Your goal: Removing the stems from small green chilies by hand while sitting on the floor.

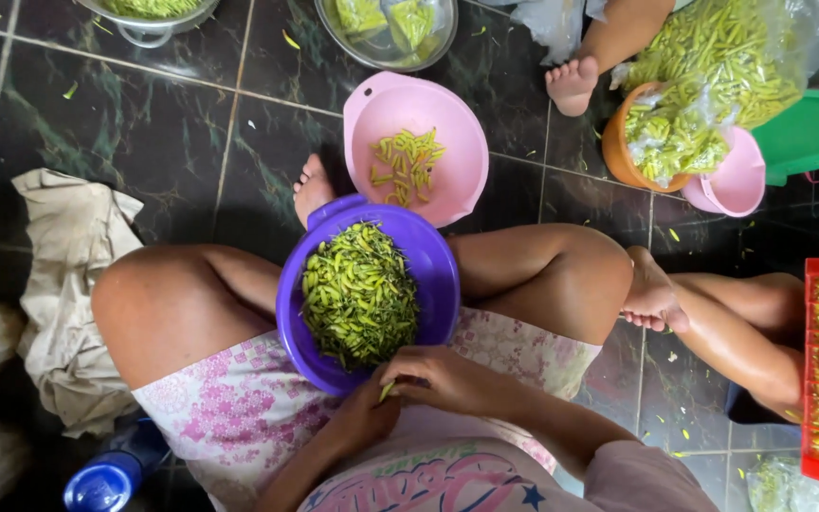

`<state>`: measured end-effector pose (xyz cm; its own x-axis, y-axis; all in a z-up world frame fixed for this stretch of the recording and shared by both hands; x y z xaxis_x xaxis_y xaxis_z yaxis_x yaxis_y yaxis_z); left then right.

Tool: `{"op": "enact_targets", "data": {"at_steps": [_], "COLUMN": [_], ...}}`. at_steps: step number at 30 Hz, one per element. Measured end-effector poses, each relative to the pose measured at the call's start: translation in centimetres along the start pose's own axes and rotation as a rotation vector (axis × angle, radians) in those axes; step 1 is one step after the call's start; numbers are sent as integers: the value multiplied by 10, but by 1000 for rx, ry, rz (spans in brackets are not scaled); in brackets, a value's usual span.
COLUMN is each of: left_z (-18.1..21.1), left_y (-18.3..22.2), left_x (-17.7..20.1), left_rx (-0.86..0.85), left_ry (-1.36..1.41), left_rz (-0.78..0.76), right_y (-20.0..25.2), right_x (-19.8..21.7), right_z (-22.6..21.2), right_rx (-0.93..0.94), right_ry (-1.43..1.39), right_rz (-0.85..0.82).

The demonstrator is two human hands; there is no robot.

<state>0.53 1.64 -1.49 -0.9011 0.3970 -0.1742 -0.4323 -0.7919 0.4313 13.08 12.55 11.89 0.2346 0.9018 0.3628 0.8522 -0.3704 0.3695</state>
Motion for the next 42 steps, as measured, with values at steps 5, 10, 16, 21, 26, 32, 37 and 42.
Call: {"op": "enact_targets", "data": {"at_steps": [5,10,16,21,26,32,37,42], "left_z": [-34,-20,-8,18,17,13,15,12], "left_y": [-4,-2,5,11,8,9,10,8], "left_x": [-5,-2,1,6,5,7,7,6], "left_rx": [-16,35,35,22,-24,-51,-49,-48], "left_ry": [71,116,243,247,249,163,185,165], "left_rz": [40,-22,-57,-104,-99,-80,-95,-105], "right_y": [-11,-31,-48,-57,-83,-120,-123,-120], "right_x": [68,93,41,42,43,36,25,8], "right_z": [4,31,37,47,57,65,66,89], "right_rx": [23,70,217,197,210,233,183,173], "right_ry": [135,415,107,284,366,490,651,765], "right_rz": [335,742,630,497,528,470,311,304]}}
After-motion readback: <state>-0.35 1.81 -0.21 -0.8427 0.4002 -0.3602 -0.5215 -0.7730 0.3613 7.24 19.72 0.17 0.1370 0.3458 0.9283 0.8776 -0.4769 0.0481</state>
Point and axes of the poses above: each hand's wrist, its own y-axis away from the middle knuckle, its own x-axis out of the back of the hand, z = x × y, the point moved 2 cm from there along -y, towards the middle knuckle, and after that the axes turned 2 degrees about x, right-handed, at the moved point
